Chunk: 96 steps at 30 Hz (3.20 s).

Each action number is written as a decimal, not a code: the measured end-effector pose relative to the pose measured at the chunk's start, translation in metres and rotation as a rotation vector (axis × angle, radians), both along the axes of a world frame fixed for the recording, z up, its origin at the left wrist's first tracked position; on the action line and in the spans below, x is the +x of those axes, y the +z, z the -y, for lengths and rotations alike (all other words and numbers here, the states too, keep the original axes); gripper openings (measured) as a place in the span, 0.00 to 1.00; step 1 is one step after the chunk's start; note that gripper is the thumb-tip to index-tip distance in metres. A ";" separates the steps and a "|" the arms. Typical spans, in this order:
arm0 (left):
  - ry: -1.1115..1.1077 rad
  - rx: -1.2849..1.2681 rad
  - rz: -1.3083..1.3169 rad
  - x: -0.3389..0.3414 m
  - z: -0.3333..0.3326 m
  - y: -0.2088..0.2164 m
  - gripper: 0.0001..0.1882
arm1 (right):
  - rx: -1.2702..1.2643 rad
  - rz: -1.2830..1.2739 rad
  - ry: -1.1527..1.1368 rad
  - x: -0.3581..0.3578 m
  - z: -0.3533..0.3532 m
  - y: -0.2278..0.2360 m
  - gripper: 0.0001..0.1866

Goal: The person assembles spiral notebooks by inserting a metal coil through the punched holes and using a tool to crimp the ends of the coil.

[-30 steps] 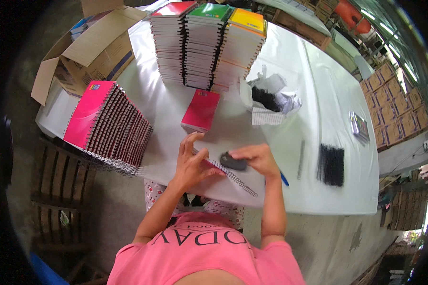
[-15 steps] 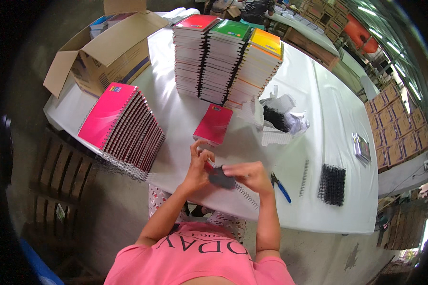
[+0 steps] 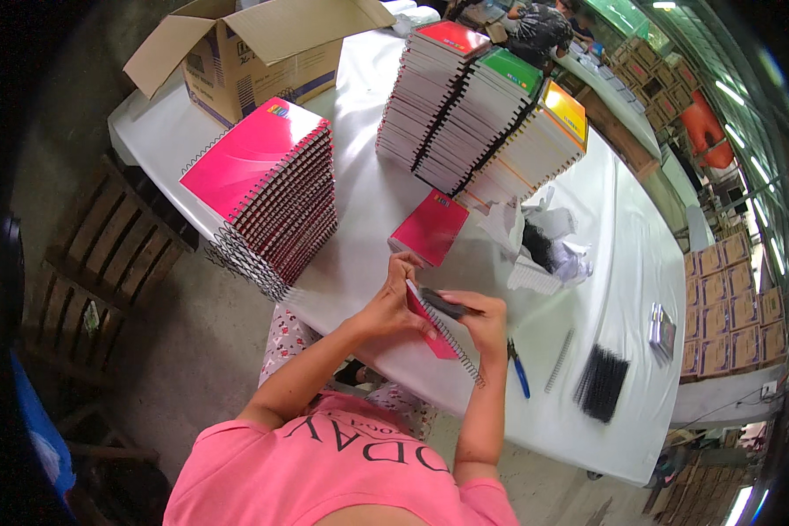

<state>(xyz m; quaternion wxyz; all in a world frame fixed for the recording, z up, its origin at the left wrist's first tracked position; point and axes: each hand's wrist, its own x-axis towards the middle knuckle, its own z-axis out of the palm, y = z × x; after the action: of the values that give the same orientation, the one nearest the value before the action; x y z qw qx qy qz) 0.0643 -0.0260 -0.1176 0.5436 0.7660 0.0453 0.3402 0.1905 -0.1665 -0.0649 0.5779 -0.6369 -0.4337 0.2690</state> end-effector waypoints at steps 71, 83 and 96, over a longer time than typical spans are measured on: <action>0.350 -0.437 0.346 -0.032 0.018 0.093 0.14 | -0.605 0.565 -0.613 -0.079 0.091 0.021 0.23; 0.214 -0.425 0.547 -0.088 0.013 0.143 0.14 | 0.592 -0.199 -0.233 -0.087 -0.010 0.086 0.29; 0.858 -0.171 0.308 -0.165 -0.103 0.179 0.25 | 0.448 0.158 0.080 -0.108 -0.226 0.185 0.19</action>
<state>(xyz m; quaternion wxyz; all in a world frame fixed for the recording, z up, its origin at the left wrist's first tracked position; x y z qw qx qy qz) -0.1003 0.0767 0.0617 0.4153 0.5711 0.3046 0.6392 0.0830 0.0598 0.1201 0.6579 -0.4940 -0.5514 0.1380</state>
